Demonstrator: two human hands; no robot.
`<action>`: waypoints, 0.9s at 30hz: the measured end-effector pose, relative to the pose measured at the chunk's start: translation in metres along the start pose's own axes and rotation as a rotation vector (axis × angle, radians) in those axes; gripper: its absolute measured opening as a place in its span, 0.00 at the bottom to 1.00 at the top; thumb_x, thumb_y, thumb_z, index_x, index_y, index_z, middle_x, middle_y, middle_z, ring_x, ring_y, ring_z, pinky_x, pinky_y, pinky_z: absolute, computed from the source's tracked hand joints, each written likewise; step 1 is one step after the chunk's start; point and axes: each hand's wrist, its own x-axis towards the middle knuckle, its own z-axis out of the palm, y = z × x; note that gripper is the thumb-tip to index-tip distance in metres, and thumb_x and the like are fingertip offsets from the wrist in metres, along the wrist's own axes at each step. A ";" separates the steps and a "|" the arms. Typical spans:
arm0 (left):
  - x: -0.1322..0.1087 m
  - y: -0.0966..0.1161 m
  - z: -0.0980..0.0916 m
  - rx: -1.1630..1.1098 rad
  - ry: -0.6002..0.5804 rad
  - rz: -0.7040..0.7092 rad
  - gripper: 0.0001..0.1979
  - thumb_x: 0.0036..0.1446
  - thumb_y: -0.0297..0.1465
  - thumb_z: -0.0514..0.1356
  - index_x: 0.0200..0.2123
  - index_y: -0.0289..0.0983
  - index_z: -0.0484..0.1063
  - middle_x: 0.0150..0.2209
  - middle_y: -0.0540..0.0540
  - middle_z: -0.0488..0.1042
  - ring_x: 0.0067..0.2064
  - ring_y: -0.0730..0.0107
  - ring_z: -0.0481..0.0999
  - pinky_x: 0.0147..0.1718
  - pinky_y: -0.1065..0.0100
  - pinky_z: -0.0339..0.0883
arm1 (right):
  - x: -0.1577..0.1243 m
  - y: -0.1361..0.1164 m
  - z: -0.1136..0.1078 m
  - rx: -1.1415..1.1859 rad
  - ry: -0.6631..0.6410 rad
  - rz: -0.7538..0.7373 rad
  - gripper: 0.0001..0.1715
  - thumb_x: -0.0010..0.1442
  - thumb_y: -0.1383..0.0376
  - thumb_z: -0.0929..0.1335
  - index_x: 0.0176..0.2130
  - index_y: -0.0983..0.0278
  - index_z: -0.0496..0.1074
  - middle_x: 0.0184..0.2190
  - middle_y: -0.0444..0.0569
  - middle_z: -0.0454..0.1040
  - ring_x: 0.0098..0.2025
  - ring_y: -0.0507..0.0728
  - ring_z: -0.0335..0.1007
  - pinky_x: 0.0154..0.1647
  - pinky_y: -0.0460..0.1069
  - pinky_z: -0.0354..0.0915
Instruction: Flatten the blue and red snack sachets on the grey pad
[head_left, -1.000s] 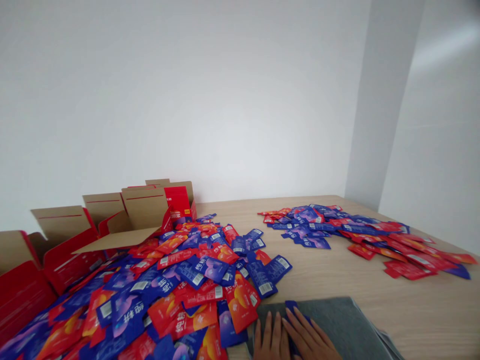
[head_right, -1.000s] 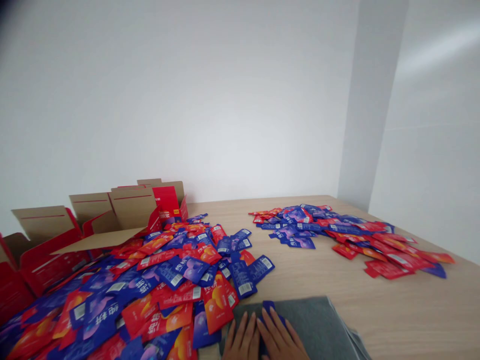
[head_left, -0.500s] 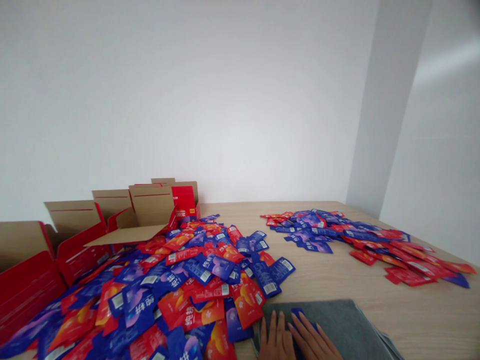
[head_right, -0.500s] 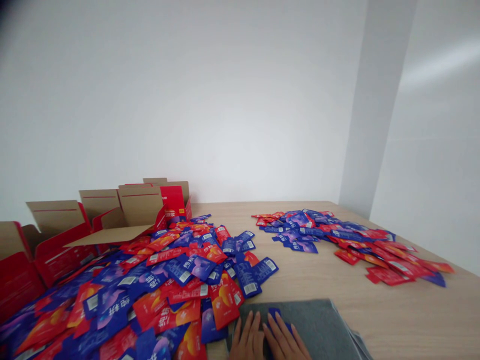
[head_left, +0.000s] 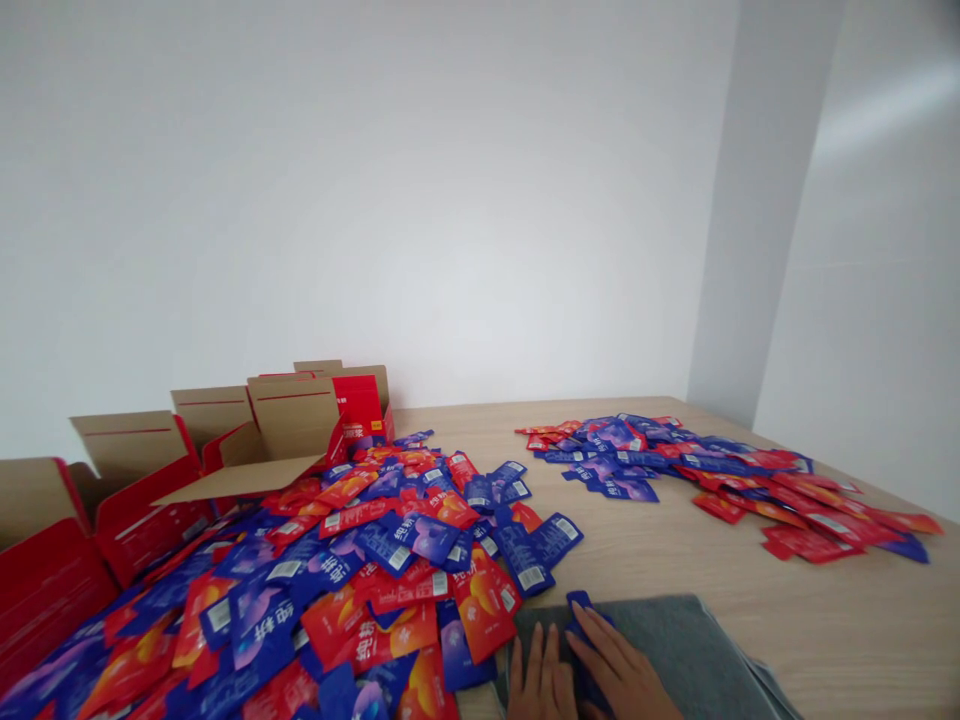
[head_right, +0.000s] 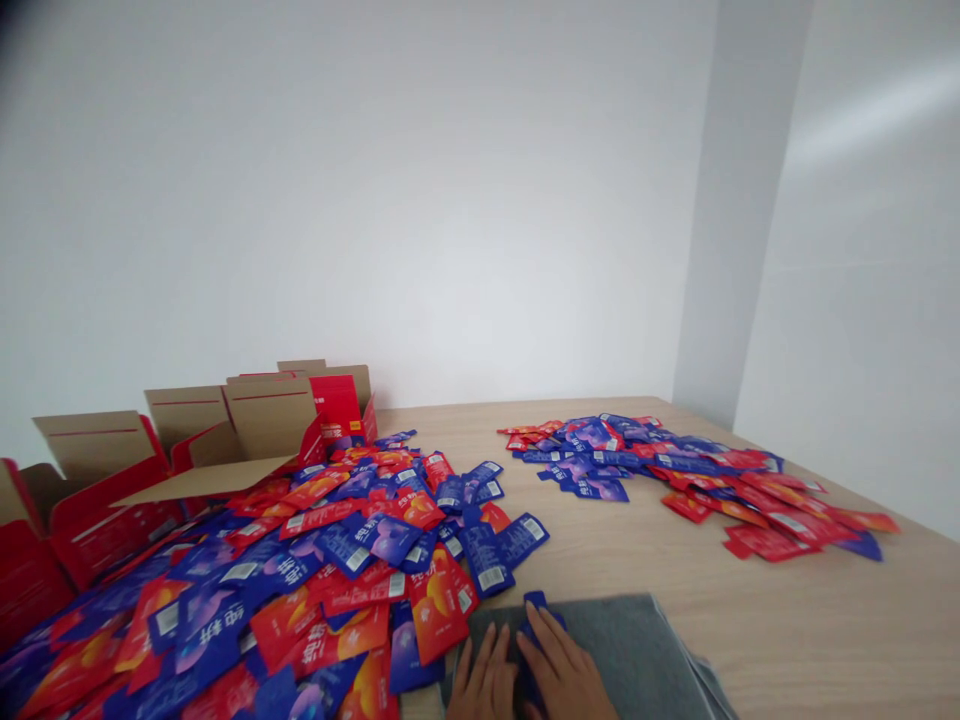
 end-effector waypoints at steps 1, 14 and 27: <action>-0.002 0.000 0.000 0.009 -0.019 0.016 0.10 0.53 0.21 0.49 0.28 0.39 0.68 0.34 0.45 0.78 0.37 0.64 0.78 0.52 0.58 0.58 | -0.003 0.002 -0.005 -0.012 0.013 -0.006 0.36 0.49 0.72 0.63 0.58 0.60 0.63 0.60 0.52 0.59 0.58 0.61 0.60 0.53 0.52 0.63; 0.011 -0.006 -0.030 -0.026 -0.320 0.067 0.17 0.57 0.28 0.48 0.47 0.35 0.69 0.45 0.43 0.75 0.50 0.62 0.70 0.53 0.61 0.55 | -0.003 -0.018 -0.080 0.053 0.022 -0.223 0.27 0.61 0.66 0.60 0.59 0.57 0.61 0.59 0.45 0.61 0.58 0.54 0.60 0.54 0.46 0.60; 0.053 0.001 -0.073 -0.174 -0.777 0.028 0.20 0.51 0.28 0.51 0.47 0.26 0.69 0.53 0.31 0.66 0.57 0.47 0.62 0.52 0.48 0.57 | 0.005 -0.015 -0.046 0.011 -0.114 0.172 0.27 0.64 0.63 0.58 0.60 0.67 0.58 0.63 0.56 0.50 0.64 0.60 0.44 0.61 0.59 0.51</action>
